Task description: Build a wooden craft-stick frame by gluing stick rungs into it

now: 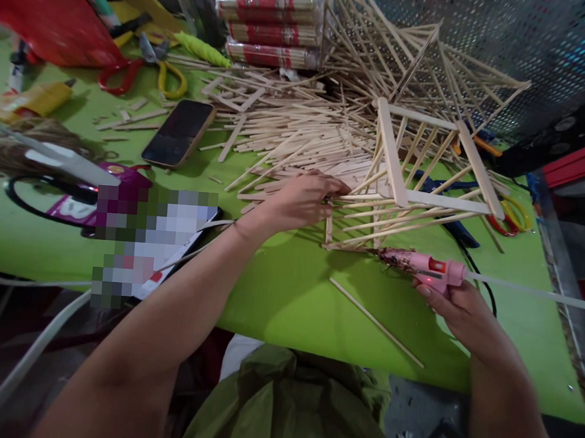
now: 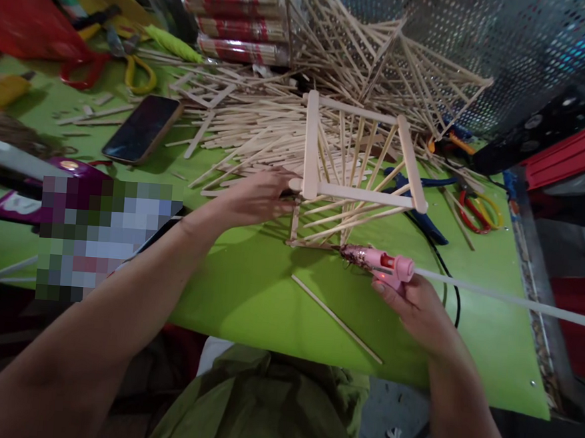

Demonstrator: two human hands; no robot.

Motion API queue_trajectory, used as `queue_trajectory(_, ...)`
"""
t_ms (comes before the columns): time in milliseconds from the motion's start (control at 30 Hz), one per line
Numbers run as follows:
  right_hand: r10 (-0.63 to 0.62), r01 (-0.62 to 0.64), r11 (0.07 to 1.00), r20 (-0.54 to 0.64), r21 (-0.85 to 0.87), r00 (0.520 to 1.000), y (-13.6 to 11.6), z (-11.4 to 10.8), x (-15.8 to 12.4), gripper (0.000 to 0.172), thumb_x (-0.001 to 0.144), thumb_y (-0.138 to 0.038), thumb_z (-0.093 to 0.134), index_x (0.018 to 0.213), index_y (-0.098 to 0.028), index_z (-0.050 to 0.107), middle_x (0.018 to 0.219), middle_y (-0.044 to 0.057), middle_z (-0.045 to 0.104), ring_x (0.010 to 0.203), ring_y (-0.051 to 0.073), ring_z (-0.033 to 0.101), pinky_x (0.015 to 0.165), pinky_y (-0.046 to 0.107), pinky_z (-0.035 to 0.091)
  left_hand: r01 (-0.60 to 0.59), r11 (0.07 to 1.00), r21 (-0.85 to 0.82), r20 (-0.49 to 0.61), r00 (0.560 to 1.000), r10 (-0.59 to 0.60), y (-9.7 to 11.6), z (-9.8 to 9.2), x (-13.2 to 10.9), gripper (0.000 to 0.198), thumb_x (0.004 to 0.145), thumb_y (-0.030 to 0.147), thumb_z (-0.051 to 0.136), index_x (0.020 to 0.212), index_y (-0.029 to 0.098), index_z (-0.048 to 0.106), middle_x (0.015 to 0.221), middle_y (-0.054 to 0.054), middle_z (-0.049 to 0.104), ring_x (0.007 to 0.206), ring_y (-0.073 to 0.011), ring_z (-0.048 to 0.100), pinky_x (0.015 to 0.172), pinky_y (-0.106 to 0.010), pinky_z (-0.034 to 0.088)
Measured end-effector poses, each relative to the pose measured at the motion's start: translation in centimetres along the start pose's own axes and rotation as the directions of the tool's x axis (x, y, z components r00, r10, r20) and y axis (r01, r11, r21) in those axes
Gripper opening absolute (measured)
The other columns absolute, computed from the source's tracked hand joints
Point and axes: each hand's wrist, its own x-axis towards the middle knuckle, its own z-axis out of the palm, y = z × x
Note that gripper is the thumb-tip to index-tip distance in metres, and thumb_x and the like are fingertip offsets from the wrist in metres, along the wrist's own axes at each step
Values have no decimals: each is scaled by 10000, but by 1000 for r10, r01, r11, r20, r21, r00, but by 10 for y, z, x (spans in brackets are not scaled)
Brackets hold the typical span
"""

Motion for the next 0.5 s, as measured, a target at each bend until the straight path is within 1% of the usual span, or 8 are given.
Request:
queue_trajectory(100, -20, 20, 1000, 25, -22, 999, 2, 0, 1, 411, 952, -514, 580, 1274, -288, 699, 1383, 53, 668, 1276, 307, 621, 1136, 482, 453, 38, 999, -10, 17, 999, -38, -1, -1, 1, 319, 776, 322, 791, 1080, 237, 749, 1159, -86, 753, 1125, -258, 684, 991, -370, 545)
queue_trajectory(200, -44, 47, 997, 61, -53, 997, 2, -2, 1, 415, 969, -497, 558, 1326, -316, 668, 1425, 30, 638, 1355, 315, 551, 1194, 504, 371, 95, 995, -34, 11, 995, -94, -2, 0, 0, 321, 772, 326, 787, 1071, 217, 748, 1163, -101, 750, 1131, -270, 677, 980, -368, 549)
queue_trajectory(267, -40, 45, 996, 68, -71, 997, 2, -2, 1, 417, 975, -494, 548, 1346, -334, 651, 1437, 14, 627, 1376, 320, 527, 1208, 522, 341, 92, 993, -70, -1, 996, -92, -1, 1, 0, 328, 770, 312, 783, 1075, 198, 739, 1190, -121, 740, 1125, -275, 679, 962, -375, 556)
queue_trajectory(333, -22, 26, 997, 55, -76, 998, 4, -3, 0, 410, 970, -501, 553, 1336, -346, 656, 1421, 4, 639, 1346, 320, 555, 1190, 520, 373, 53, 997, -49, 2, 999, -53, -1, 2, -1, 317, 774, 286, 775, 1075, 193, 738, 1211, -131, 733, 1127, -276, 678, 967, -385, 551)
queue_trajectory(433, 10, -8, 999, 44, -36, 999, 6, -3, -2, 414, 965, -515, 556, 1324, -336, 660, 1395, 10, 659, 1283, 305, 611, 1131, 486, 456, -5, 998, 69, 20, 1000, 4, 1, 0, 0, 277, 778, 272, 770, 1048, 214, 754, 1182, -112, 748, 1125, -275, 683, 989, -389, 534)
queue_trajectory(500, 28, -26, 999, 31, -43, 999, 7, -2, -3, 415, 957, -535, 559, 1284, -313, 686, 1359, 29, 682, 1238, 306, 641, 1104, 487, 482, -19, 993, 120, 21, 1000, 17, 2, -2, 2, 257, 780, 286, 767, 1030, 225, 761, 1153, -98, 758, 1109, -273, 690, 987, -382, 531)
